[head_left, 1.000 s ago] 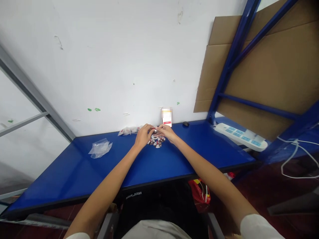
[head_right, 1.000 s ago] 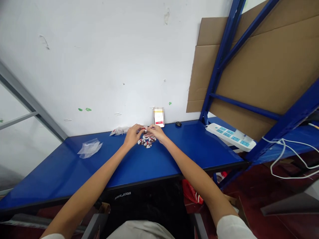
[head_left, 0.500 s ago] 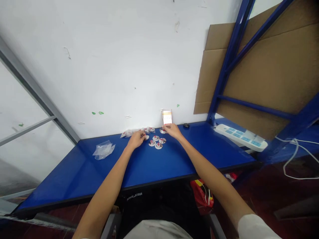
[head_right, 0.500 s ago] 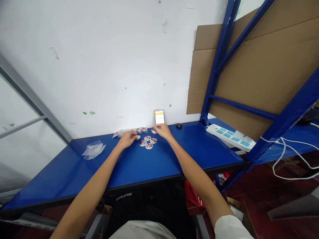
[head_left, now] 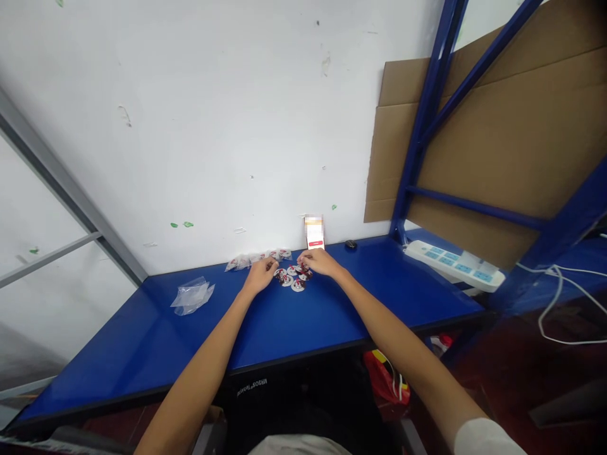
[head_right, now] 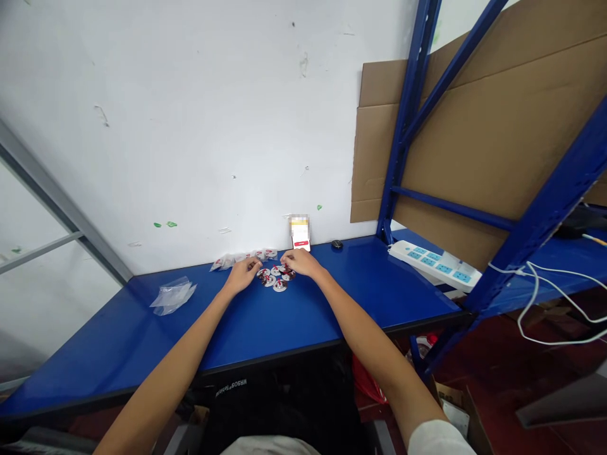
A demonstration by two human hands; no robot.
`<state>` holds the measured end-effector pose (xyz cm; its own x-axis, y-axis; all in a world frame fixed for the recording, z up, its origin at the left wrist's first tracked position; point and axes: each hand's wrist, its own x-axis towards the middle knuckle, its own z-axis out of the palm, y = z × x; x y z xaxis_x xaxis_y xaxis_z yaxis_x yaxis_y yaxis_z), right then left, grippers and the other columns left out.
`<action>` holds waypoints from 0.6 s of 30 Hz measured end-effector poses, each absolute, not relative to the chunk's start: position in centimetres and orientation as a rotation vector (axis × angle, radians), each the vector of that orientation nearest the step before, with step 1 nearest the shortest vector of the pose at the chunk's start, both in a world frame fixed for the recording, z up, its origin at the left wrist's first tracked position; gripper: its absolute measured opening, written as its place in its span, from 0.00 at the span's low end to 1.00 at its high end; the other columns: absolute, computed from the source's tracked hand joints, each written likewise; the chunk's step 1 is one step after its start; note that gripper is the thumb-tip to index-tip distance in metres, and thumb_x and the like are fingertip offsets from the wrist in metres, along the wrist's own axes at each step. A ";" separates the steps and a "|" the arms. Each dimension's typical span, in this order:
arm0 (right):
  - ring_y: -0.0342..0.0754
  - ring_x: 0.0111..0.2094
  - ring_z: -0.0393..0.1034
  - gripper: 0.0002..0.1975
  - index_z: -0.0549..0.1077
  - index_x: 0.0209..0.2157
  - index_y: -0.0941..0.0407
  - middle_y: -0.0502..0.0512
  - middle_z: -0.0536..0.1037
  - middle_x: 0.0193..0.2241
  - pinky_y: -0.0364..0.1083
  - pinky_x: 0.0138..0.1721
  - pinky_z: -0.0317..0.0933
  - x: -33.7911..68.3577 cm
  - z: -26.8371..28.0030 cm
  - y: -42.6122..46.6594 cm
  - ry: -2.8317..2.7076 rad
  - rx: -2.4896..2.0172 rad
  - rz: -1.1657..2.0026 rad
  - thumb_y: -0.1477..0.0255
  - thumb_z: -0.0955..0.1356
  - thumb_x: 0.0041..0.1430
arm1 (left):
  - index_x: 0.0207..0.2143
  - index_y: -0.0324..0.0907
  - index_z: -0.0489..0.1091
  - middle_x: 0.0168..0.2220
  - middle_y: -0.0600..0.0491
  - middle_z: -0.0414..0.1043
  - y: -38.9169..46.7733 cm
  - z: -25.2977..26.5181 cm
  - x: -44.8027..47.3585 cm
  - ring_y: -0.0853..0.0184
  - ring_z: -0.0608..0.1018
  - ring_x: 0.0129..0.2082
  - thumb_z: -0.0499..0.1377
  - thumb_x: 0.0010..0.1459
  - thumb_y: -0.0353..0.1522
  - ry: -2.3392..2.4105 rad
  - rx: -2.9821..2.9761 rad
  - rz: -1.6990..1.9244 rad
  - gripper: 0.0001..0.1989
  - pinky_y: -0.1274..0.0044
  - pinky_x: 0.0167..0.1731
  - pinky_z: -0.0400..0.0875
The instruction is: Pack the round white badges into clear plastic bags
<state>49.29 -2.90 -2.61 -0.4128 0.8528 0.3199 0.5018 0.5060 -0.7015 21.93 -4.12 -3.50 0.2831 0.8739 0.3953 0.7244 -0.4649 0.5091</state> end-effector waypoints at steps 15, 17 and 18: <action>0.47 0.35 0.82 0.14 0.83 0.44 0.57 0.55 0.87 0.35 0.44 0.42 0.71 50.6 -2.2 -2.5 -1.975 -1.109 0.558 0.79 0.64 0.68 | 0.47 0.42 0.76 0.48 0.40 0.79 -2.9 -2.4 16.4 0.51 0.77 0.52 0.53 0.66 0.31 2.158 2.236 0.990 0.13 0.65 0.54 0.69; 0.47 0.34 0.82 0.14 0.82 0.44 0.57 0.54 0.86 0.34 0.43 0.41 0.71 50.5 -2.3 -2.4 -1.968 -1.110 0.579 0.79 0.64 0.68 | 0.54 0.38 0.74 0.54 0.35 0.76 -2.8 -2.5 15.1 0.46 0.75 0.57 0.56 0.63 0.31 2.336 2.202 0.930 0.18 0.61 0.58 0.67; 0.47 0.34 0.82 0.14 0.82 0.43 0.57 0.54 0.86 0.34 0.43 0.41 0.71 50.5 -2.3 -2.4 -1.966 -1.108 0.583 0.79 0.64 0.68 | 0.57 0.36 0.72 0.57 0.32 0.74 -2.6 -2.6 14.5 0.44 0.74 0.59 0.57 0.60 0.30 2.397 2.177 0.875 0.22 0.60 0.59 0.66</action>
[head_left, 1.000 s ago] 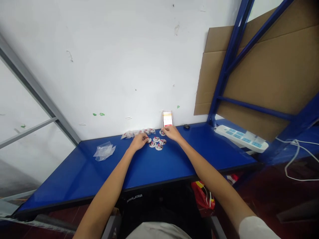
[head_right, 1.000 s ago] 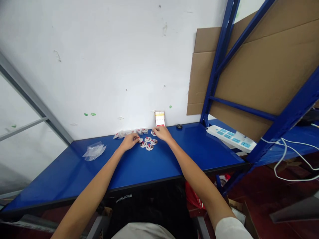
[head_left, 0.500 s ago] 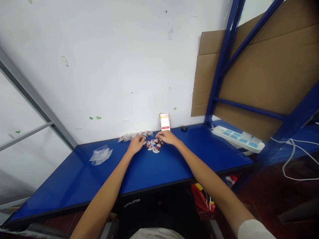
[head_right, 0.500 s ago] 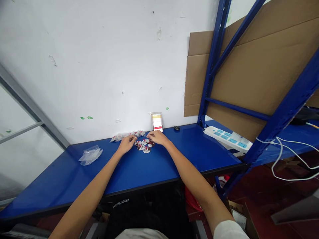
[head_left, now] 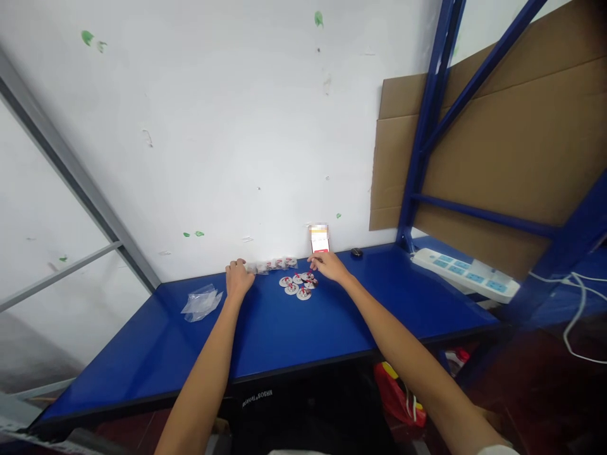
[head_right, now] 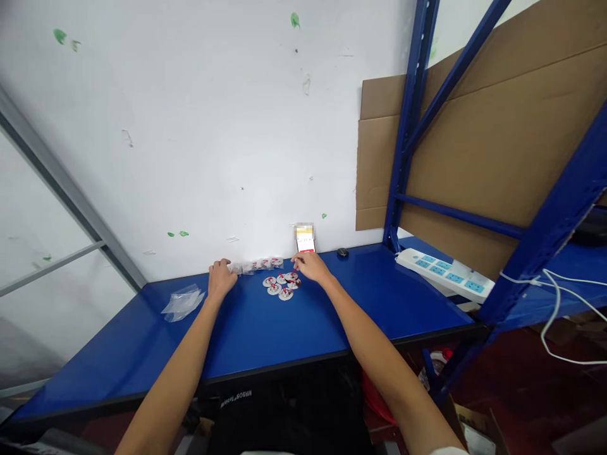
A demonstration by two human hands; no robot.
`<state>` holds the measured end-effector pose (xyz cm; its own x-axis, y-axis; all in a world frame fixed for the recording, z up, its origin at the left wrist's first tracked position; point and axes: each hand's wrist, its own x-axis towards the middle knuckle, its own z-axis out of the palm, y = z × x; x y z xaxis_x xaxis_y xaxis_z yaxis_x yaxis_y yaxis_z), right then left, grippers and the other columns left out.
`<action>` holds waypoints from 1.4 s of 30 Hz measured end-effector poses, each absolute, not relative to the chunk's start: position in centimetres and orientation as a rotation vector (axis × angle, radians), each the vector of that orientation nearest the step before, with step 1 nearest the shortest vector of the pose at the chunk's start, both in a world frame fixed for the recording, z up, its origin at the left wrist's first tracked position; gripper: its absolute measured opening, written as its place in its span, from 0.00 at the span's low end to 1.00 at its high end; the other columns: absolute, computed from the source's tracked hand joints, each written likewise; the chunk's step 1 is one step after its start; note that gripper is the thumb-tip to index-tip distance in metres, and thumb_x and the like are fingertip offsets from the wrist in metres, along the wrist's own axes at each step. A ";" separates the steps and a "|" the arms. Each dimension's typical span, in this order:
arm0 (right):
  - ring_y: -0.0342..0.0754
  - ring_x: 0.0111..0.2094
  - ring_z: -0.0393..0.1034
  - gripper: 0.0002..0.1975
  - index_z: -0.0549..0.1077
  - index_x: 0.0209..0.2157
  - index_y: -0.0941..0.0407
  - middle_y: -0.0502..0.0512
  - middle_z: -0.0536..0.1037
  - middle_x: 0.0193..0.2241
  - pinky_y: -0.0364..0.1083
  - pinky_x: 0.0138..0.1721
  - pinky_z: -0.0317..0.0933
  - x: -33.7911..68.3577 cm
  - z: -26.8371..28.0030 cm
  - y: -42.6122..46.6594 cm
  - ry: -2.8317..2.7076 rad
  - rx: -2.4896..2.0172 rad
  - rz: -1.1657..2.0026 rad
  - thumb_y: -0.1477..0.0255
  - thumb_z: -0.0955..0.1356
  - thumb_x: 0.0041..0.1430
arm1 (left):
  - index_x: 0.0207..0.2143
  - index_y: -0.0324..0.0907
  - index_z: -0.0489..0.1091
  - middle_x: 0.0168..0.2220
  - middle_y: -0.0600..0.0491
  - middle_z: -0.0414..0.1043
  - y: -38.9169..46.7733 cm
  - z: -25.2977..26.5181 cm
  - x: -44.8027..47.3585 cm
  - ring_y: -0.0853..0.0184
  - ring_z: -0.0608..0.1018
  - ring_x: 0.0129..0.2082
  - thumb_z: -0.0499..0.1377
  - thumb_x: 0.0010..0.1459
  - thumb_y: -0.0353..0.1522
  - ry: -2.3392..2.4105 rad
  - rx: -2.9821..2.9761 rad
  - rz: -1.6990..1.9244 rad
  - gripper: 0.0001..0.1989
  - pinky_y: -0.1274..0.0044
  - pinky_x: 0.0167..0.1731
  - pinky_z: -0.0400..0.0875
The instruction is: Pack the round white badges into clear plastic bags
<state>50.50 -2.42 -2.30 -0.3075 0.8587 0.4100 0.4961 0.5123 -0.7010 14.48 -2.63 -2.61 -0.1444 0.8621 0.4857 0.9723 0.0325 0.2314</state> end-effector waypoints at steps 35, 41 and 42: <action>0.47 0.36 0.78 0.12 0.82 0.48 0.53 0.52 0.85 0.37 0.44 0.42 0.68 47.0 -1.1 -5.3 -1.956 -1.008 0.321 0.75 0.67 0.68 | 0.47 0.41 0.77 0.43 0.47 0.81 -3.8 -2.2 21.9 0.63 0.82 0.35 0.73 0.52 0.40 -1.772 -2.376 -2.617 0.22 0.73 0.33 0.79; 0.49 0.46 0.76 0.25 0.68 0.65 0.53 0.59 0.76 0.54 0.49 0.50 0.71 46.6 -1.3 -5.5 -1.886 -0.866 0.295 0.69 0.71 0.68 | 0.46 0.42 0.77 0.41 0.50 0.79 -5.6 -2.5 24.7 0.64 0.78 0.32 0.68 0.60 0.45 -1.568 -2.795 -2.183 0.19 0.75 0.28 0.74; 0.49 0.47 0.75 0.27 0.67 0.66 0.53 0.60 0.74 0.55 0.50 0.51 0.71 46.7 -1.3 -5.5 -1.886 -0.857 0.284 0.69 0.71 0.68 | 0.46 0.42 0.77 0.40 0.50 0.79 -5.8 -2.4 24.9 0.64 0.78 0.32 0.68 0.61 0.45 -1.542 -2.829 -2.154 0.18 0.76 0.28 0.73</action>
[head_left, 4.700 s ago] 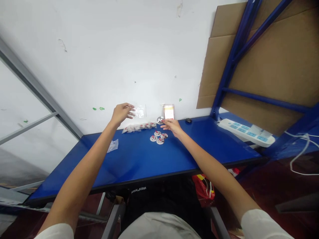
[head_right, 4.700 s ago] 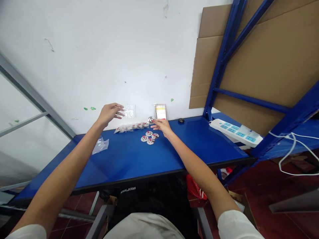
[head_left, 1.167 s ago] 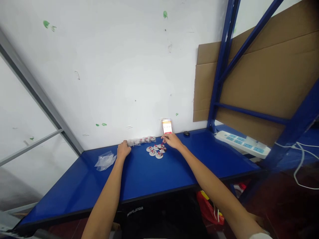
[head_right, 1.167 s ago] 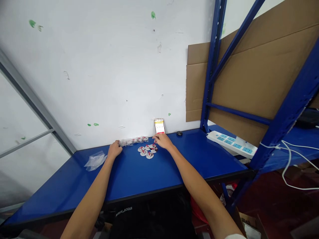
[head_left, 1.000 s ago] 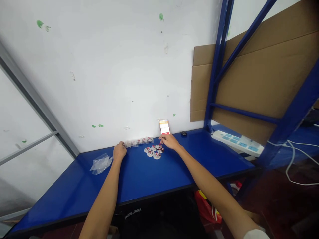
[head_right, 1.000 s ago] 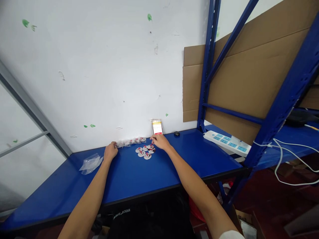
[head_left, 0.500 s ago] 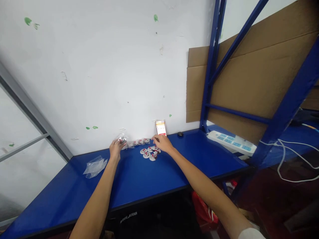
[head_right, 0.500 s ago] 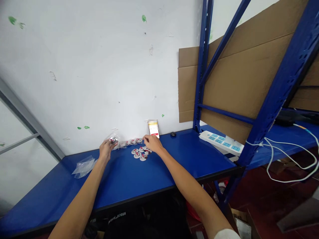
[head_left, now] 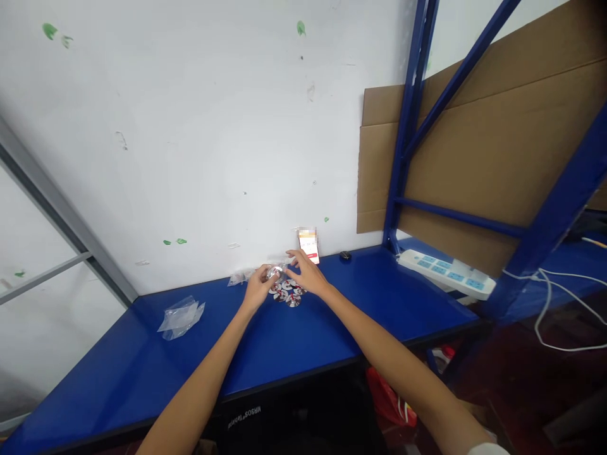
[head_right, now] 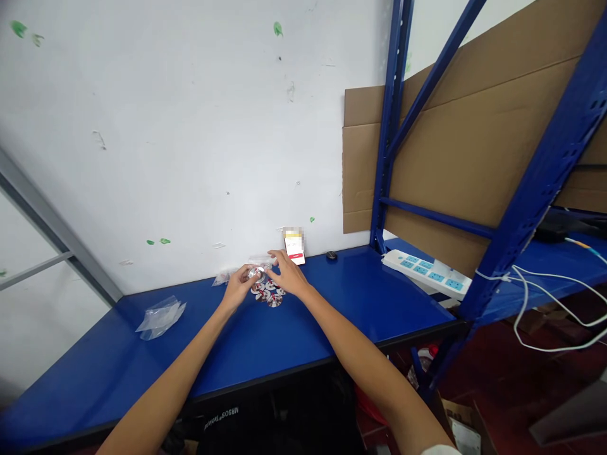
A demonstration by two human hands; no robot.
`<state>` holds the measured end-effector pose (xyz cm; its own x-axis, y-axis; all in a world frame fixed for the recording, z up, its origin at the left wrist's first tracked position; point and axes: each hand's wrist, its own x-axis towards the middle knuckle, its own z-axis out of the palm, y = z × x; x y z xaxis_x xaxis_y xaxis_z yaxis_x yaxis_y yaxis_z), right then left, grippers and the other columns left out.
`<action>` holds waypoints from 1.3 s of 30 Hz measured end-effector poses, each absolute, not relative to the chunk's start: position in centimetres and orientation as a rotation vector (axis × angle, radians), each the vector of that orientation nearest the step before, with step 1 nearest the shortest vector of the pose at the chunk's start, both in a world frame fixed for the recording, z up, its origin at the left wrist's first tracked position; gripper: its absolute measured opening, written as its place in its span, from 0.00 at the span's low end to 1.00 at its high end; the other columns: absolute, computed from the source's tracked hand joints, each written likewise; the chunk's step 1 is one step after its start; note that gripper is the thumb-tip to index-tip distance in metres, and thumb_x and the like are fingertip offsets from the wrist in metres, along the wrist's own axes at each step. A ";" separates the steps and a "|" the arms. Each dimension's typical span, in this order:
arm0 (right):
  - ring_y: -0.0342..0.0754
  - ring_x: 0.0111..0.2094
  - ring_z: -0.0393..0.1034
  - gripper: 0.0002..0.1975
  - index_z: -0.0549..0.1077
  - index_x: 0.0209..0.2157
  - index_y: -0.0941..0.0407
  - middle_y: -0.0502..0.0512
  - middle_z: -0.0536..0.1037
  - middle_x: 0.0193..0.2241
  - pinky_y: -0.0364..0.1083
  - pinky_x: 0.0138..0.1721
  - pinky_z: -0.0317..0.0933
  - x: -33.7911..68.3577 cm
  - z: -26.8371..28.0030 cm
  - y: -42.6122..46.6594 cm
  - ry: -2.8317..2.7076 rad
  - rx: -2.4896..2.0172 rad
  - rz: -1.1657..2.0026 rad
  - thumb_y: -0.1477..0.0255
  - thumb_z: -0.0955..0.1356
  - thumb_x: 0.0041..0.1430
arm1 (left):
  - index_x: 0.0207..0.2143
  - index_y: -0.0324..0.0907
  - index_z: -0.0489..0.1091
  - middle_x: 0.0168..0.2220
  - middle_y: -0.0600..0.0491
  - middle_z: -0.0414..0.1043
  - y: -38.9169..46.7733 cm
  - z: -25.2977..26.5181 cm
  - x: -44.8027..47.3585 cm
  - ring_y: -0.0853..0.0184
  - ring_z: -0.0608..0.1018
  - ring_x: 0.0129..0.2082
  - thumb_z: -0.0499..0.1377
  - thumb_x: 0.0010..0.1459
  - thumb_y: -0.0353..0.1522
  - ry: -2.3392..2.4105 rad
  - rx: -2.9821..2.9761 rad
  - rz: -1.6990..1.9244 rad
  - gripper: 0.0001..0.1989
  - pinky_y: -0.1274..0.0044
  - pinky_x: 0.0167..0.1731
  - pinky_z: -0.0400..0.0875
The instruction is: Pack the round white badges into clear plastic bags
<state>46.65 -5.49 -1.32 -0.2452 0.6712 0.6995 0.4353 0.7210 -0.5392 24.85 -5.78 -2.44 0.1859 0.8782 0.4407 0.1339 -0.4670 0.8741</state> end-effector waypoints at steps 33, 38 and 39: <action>0.49 0.30 0.83 0.13 0.77 0.43 0.58 0.57 0.86 0.35 0.44 0.31 0.77 45.1 -2.8 -4.7 -1.383 -0.743 1.469 0.70 0.78 0.58 | 0.40 0.42 0.77 0.32 0.54 0.73 -6.3 0.3 23.3 0.68 0.72 0.25 0.67 0.61 0.51 0.919 1.518 1.497 0.21 0.76 0.23 0.71; 0.49 0.28 0.82 0.13 0.78 0.42 0.59 0.56 0.84 0.31 0.44 0.29 0.77 44.5 -3.2 -4.6 -1.405 -0.727 1.497 0.67 0.78 0.61 | 0.41 0.43 0.76 0.31 0.54 0.73 -6.1 0.0 23.3 0.68 0.73 0.23 0.66 0.61 0.52 0.961 1.547 1.449 0.22 0.76 0.22 0.71; 0.49 0.29 0.82 0.14 0.78 0.41 0.59 0.57 0.85 0.32 0.44 0.29 0.77 44.4 -3.2 -4.7 -1.411 -0.722 1.499 0.65 0.78 0.61 | 0.41 0.42 0.76 0.30 0.54 0.73 -6.1 0.0 23.3 0.68 0.73 0.23 0.66 0.61 0.53 0.979 1.561 1.445 0.22 0.77 0.21 0.71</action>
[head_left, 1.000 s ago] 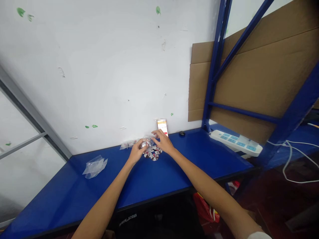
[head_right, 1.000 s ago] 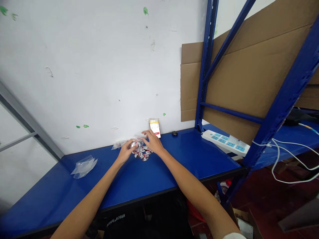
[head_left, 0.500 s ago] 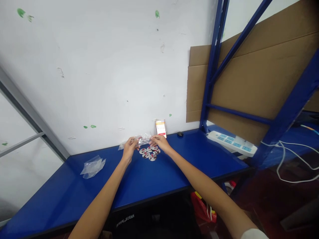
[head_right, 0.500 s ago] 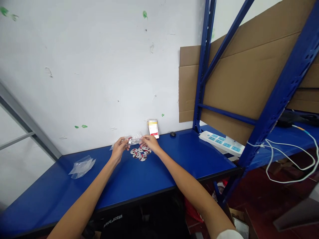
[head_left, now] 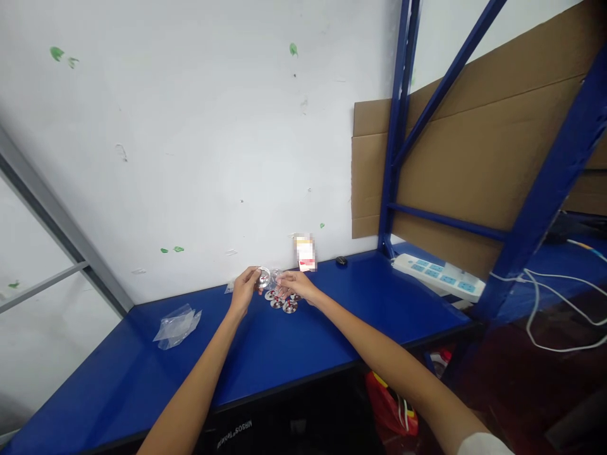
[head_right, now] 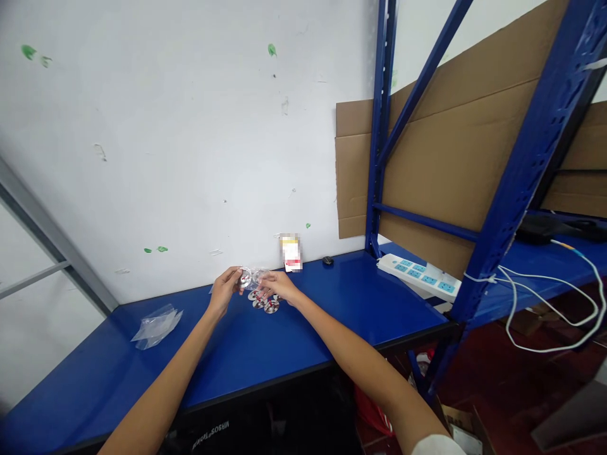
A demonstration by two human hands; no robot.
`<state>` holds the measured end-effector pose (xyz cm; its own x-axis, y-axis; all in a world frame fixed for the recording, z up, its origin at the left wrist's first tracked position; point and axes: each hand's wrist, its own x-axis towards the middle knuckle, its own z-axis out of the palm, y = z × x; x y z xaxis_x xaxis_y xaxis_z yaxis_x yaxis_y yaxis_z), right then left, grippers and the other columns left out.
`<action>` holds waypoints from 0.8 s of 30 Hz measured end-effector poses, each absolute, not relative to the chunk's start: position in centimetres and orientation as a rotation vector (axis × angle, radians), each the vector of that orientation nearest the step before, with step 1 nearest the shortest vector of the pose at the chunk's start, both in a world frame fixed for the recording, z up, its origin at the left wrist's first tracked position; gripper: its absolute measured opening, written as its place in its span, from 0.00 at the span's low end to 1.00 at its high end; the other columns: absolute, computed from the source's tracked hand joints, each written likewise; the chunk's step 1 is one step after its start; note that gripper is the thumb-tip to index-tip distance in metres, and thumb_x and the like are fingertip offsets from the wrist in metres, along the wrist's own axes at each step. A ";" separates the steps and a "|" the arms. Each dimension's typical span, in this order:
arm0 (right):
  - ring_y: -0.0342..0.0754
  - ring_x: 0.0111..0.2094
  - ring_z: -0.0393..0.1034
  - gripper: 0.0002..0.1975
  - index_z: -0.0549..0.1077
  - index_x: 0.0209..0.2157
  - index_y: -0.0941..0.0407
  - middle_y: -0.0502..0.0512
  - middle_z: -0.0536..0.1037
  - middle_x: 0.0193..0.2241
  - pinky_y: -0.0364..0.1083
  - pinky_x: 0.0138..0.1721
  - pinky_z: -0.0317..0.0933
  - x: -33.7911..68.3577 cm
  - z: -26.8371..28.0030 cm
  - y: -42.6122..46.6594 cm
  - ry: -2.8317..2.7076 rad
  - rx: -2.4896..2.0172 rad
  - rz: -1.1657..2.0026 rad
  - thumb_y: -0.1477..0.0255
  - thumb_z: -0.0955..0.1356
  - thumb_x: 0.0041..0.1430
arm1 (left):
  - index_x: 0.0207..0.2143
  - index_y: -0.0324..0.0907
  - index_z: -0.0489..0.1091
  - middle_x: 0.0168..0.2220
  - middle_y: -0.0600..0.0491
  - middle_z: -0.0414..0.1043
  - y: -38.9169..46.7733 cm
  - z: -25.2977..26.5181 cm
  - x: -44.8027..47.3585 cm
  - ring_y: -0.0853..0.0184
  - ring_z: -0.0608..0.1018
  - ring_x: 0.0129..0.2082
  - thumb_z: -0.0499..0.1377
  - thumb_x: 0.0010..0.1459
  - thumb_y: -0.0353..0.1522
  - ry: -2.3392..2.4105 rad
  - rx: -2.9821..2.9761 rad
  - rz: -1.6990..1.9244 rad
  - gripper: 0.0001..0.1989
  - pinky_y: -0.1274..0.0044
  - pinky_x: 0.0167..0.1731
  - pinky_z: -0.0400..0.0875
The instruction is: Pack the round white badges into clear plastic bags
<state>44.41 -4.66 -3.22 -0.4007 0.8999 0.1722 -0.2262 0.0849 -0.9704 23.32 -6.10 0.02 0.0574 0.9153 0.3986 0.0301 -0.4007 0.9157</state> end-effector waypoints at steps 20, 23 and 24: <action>0.52 0.30 0.83 0.23 0.80 0.40 0.58 0.59 0.86 0.34 0.46 0.32 0.77 43.7 -2.3 -6.6 -1.531 -0.654 1.562 0.53 0.80 0.56 | 0.38 0.43 0.78 0.21 0.57 0.71 -6.4 -0.7 24.0 0.68 0.69 0.16 0.61 0.65 0.50 1.287 1.770 1.495 0.20 0.78 0.17 0.59; 0.51 0.29 0.82 0.22 0.80 0.41 0.58 0.57 0.85 0.34 0.47 0.31 0.77 43.6 -2.2 -6.5 -1.534 -0.649 1.558 0.54 0.80 0.57 | 0.40 0.43 0.77 0.20 0.58 0.70 -6.7 -0.4 24.3 0.68 0.68 0.17 0.61 0.66 0.50 1.310 1.746 1.520 0.19 0.78 0.19 0.58; 0.51 0.28 0.81 0.22 0.81 0.41 0.57 0.57 0.85 0.34 0.47 0.30 0.76 43.6 -2.2 -6.5 -1.536 -0.666 1.547 0.54 0.79 0.57 | 0.41 0.43 0.76 0.19 0.59 0.69 -6.7 -0.4 24.4 0.68 0.68 0.16 0.61 0.66 0.50 1.297 1.717 1.515 0.20 0.78 0.18 0.59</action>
<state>43.58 -6.48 -2.22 -0.5097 0.8403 0.1847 -0.1907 0.0990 -0.9766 24.43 -6.73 -0.39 -0.0757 0.8832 0.4629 0.3211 -0.4179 0.8498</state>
